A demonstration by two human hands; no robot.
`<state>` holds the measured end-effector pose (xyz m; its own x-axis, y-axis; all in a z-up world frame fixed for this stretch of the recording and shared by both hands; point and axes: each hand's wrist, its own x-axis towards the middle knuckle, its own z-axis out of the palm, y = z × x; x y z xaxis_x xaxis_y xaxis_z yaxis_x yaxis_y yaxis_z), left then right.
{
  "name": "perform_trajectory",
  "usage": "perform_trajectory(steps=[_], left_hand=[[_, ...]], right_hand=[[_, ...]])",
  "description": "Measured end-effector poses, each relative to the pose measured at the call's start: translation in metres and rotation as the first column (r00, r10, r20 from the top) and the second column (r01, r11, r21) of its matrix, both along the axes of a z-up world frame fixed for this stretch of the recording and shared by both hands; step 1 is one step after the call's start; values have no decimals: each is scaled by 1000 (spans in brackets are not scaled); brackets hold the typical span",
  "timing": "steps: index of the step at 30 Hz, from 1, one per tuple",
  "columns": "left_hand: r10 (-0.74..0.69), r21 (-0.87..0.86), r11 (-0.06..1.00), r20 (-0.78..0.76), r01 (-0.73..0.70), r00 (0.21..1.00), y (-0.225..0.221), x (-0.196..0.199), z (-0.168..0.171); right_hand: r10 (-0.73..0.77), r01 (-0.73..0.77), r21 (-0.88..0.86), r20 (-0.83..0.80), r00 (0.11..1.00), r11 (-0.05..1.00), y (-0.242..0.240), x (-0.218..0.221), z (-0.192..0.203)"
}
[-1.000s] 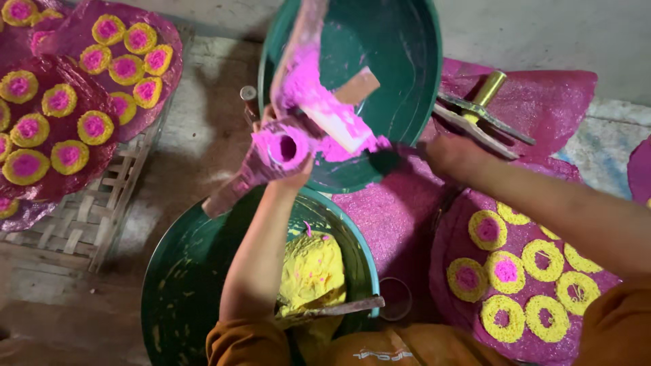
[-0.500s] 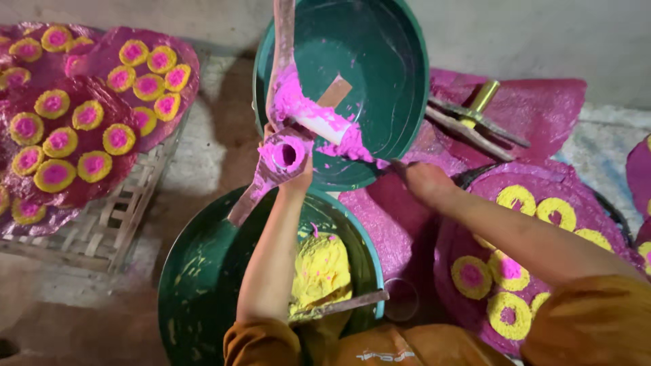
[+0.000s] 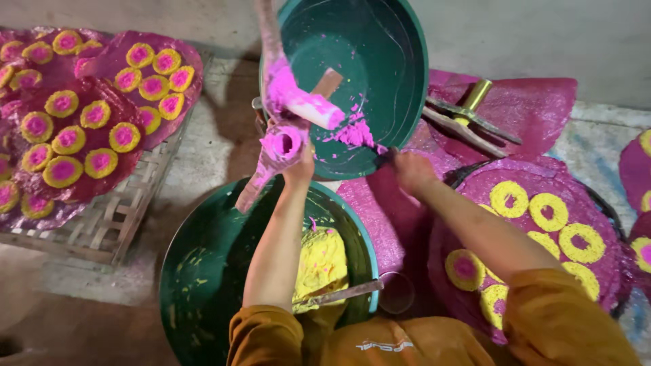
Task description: The person uses a manual pastry press to extrude yellow dough into ring shapes on a pink glittery mat, then fills the centers with pink dough. The finished pastries are arranged on a nearby tray.
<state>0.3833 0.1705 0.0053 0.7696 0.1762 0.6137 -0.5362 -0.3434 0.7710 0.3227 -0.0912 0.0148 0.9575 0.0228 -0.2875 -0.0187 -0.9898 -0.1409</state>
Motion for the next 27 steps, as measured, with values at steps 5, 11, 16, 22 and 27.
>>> perform_trajectory(steps=[5,11,16,22,27], left_hand=[[62,45,998,-232,-53,971,-4,11,-26],[-34,-278,961,-80,10,996,-4,10,-5],[-91,-315,949,-284,-3,954,-6,9,9],[-38,-236,971,-52,25,998,-1,7,10],[-34,-283,959,-111,1,993,-7,8,1]], right_hand=[[-61,60,80,12,998,995,17,6,3],[2,-2,-74,9,1000,997,-5,16,14],[22,-22,-32,6,1000,999,5,7,29],[160,-156,-44,117,980,987,-25,16,87],[263,-218,-326,98,960,920,-24,37,70]])
